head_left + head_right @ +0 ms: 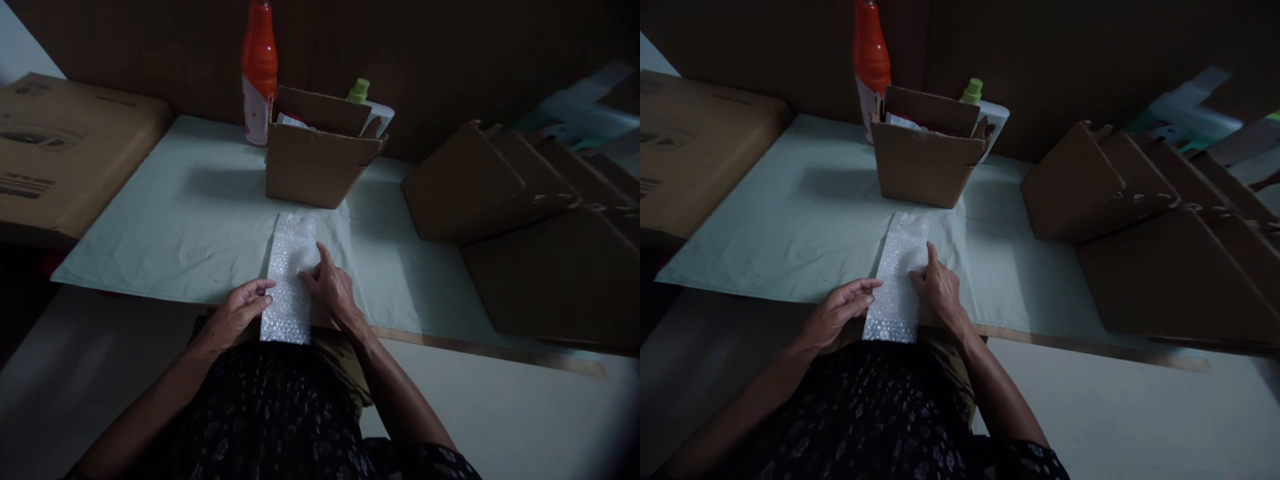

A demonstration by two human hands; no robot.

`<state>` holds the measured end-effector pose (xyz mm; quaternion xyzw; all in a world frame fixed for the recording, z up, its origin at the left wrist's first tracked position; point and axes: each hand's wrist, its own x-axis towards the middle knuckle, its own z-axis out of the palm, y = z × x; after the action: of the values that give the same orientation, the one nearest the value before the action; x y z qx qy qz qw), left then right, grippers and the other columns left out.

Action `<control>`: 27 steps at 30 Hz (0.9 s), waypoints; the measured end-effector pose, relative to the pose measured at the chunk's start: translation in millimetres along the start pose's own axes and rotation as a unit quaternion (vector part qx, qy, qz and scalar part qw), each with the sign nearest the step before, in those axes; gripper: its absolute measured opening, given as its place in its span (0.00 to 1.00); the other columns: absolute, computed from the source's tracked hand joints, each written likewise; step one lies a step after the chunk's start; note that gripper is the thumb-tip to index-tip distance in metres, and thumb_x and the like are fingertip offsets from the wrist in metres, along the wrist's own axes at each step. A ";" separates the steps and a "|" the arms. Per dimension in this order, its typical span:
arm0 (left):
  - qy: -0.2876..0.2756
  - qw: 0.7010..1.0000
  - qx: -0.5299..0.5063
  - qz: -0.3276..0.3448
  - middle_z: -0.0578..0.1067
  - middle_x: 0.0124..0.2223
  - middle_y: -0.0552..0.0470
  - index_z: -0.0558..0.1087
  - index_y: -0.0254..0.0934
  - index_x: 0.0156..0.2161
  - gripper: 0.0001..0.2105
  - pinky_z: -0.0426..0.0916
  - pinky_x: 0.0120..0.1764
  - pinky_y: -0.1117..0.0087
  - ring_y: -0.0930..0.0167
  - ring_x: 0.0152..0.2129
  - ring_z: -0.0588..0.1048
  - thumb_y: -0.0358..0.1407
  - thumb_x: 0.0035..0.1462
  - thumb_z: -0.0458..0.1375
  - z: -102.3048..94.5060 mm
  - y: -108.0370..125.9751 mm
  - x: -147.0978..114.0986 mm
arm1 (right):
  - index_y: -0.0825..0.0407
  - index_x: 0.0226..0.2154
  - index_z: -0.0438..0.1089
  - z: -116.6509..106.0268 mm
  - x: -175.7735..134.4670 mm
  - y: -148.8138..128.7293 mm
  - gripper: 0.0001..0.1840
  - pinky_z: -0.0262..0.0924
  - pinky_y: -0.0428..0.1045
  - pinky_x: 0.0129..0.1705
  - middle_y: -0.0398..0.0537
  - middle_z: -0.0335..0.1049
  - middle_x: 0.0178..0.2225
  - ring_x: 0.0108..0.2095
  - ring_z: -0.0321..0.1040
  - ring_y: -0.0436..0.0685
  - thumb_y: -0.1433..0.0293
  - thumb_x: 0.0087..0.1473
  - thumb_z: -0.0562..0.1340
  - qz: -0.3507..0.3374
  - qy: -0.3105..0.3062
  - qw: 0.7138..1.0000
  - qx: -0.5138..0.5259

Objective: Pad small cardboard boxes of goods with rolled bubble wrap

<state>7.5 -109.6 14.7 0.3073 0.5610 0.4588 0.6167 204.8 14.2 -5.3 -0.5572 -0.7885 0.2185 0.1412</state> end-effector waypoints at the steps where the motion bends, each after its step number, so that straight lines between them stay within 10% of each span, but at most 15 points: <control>1: -0.011 1.000 0.007 -0.002 0.77 0.38 0.50 0.78 0.35 0.52 0.24 0.67 0.39 0.69 0.70 0.34 0.72 0.45 0.53 0.68 1.1 -0.4 -1.3 | 0.56 0.69 0.55 -1.7 -3.5 3.3 0.42 0.58 0.49 0.30 0.49 0.78 0.33 0.29 0.70 0.57 0.62 0.57 0.65 -0.004 0.016 1.000 -0.008; 7: -0.022 0.997 -0.053 -0.047 0.74 0.33 0.52 0.79 0.34 0.48 0.21 0.70 0.32 0.72 0.73 0.30 0.71 0.43 0.50 0.70 5.6 0.1 -2.3 | 0.49 0.67 0.58 -35.0 -55.0 39.9 0.33 0.70 0.56 0.46 0.57 0.73 0.54 0.46 0.75 0.60 0.70 0.60 0.59 -0.201 0.001 0.979 0.034; 12: -0.021 0.977 -0.182 -0.113 0.78 0.39 0.46 0.79 0.33 0.45 0.16 0.77 0.28 0.68 0.67 0.31 0.77 0.36 0.50 0.69 4.7 10.0 6.2 | 0.47 0.74 0.42 -43.0 -84.9 36.5 0.47 0.62 0.68 0.61 0.63 0.52 0.71 0.70 0.53 0.70 0.71 0.59 0.63 -0.297 -0.065 0.952 0.018; 18: 0.027 0.979 -0.173 -0.101 0.79 0.41 0.42 0.73 0.31 0.51 0.19 0.76 0.26 0.67 0.66 0.29 0.79 0.40 0.58 0.61 5.4 8.4 9.0 | 0.50 0.66 0.59 -4.9 -37.9 8.8 0.32 0.69 0.55 0.42 0.48 0.78 0.35 0.35 0.74 0.58 0.69 0.61 0.60 -0.114 -0.019 0.981 0.157; 22: 0.156 0.983 0.035 0.094 0.78 0.39 0.50 0.61 0.38 0.65 0.27 0.77 0.35 0.64 0.69 0.29 0.77 0.42 0.63 0.58 6.0 -6.6 -4.1 | 0.56 0.67 0.58 -0.5 -10.6 -0.4 0.37 0.60 0.49 0.31 0.39 0.68 0.24 0.25 0.64 0.53 0.66 0.58 0.63 -0.002 -0.046 0.982 0.183; 27: 0.090 0.839 0.424 0.328 0.74 0.60 0.42 0.71 0.40 0.60 0.21 0.63 0.64 0.51 0.57 0.60 0.69 0.32 0.61 0.59 10.1 -4.5 9.4 | 0.55 0.69 0.54 1.4 -5.5 -1.9 0.40 0.58 0.48 0.32 0.40 0.69 0.26 0.26 0.65 0.53 0.67 0.56 0.62 -0.001 -0.043 0.988 0.148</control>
<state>17.9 -101.4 8.7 0.6618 0.6206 0.3770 0.1863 204.5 8.2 -5.4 -0.5192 -0.7537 0.3561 0.1884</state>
